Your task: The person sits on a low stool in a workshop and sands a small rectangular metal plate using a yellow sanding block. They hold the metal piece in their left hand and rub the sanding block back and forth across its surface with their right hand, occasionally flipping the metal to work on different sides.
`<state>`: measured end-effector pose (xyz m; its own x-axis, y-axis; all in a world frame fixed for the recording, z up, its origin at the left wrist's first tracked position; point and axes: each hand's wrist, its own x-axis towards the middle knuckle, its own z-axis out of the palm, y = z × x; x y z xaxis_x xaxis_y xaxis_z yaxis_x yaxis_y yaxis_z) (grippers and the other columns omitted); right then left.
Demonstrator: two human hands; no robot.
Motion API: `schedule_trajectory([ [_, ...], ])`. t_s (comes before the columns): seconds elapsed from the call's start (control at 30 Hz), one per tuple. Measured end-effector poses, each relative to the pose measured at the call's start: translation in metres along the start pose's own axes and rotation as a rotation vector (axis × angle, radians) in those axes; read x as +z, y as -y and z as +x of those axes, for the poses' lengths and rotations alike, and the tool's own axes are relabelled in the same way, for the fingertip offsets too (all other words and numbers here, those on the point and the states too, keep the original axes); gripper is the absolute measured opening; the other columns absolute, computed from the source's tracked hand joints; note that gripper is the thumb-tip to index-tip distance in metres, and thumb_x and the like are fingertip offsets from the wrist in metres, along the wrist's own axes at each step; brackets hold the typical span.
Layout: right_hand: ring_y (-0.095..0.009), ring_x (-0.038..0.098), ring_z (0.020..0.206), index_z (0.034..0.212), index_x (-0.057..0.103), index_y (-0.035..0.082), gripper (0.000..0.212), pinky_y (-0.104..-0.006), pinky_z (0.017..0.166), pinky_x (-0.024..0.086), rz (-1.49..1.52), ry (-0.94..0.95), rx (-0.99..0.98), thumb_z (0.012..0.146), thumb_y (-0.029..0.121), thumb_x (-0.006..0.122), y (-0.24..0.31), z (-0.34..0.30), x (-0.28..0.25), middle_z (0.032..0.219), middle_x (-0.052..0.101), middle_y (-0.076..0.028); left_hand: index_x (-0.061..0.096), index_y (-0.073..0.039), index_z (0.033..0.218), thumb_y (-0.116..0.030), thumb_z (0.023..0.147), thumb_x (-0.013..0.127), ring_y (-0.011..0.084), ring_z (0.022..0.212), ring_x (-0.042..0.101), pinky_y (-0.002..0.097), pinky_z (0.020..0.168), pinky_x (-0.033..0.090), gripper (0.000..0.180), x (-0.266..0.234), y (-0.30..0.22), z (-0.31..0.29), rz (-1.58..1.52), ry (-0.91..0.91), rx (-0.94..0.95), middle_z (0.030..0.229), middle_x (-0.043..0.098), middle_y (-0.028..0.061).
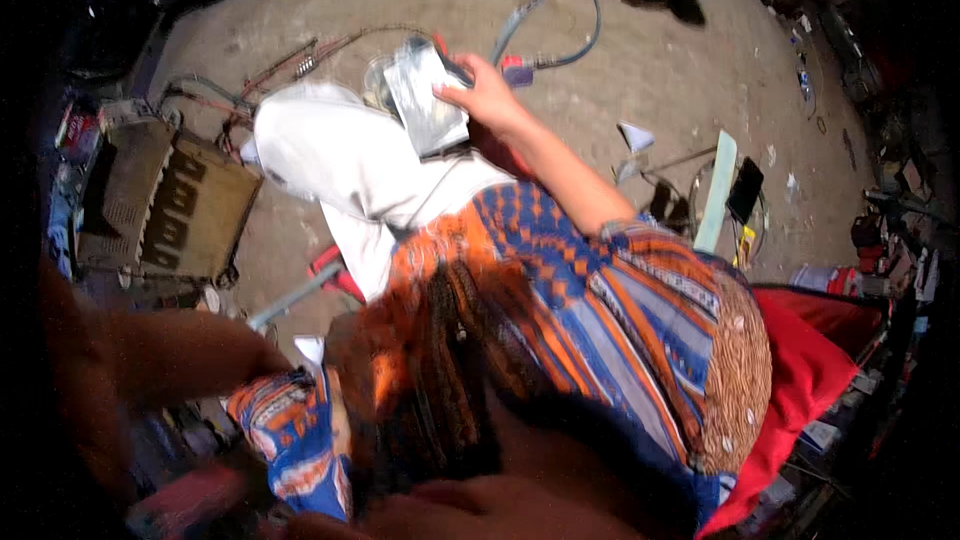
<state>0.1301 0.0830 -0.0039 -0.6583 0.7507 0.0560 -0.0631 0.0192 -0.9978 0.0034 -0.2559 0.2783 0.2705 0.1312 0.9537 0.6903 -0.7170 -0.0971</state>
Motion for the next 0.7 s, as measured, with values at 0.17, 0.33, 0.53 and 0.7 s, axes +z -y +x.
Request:
schedule_trajectory([
  [0.17,-0.023,0.056,0.114,0.126,0.049,-0.002,0.052,-0.038,0.1,0.043,0.394,-0.021,0.235,0.083,0.014,0.074,0.029,-0.03,0.022,0.121,0.06,-0.015,0.048,-0.003,0.132,-0.03,0.09,0.061,0.026,0.122,0.048,0.0395,0.106,0.038,0.051,-0.028,-0.039,0.002,0.268,-0.189,-0.042,0.138,0.045,0.0132],
  [0.33,-0.022,0.058,0.107,0.12,0.051,-0.003,0.05,-0.0348,0.094,0.046,0.027,-0.045,0.067,0.079,0.01,0.077,-0.017,-0.015,-0.017,0.111,0.062,-0.014,0.047,-0.004,0.133,-0.032,0.091,0.059,0.0257,0.123,0.047,0.04,0.106,0.037,0.052,-0.034,-0.008,-0.022,0.338,-0.349,0.06,0.138,0.045,0.0129],
  [0.53,-0.018,0.058,0.103,0.122,0.05,-0.004,0.045,-0.0306,0.09,0.047,-0.003,0.05,0.087,0.083,0.005,0.072,-0.007,-0.014,0.005,0.114,0.061,-0.011,0.046,-0.005,0.134,-0.035,0.092,0.056,0.0254,0.123,0.047,0.0406,0.107,0.036,0.053,0.007,-0.03,-0.026,0.403,-0.125,0.093,0.138,0.045,0.0125],
  [0.7,-0.017,0.058,0.105,0.126,0.049,-0.004,0.05,-0.0298,0.094,0.045,0.012,0.051,0.049,0.083,0.007,0.072,-0.001,-0.008,-0.001,0.114,0.06,-0.01,0.045,-0.005,0.135,-0.038,0.093,0.053,0.0251,0.124,0.046,0.041,0.108,0.035,0.053,0.014,-0.04,-0.016,0.383,-0.138,0.092,0.138,0.045,0.0122],
])
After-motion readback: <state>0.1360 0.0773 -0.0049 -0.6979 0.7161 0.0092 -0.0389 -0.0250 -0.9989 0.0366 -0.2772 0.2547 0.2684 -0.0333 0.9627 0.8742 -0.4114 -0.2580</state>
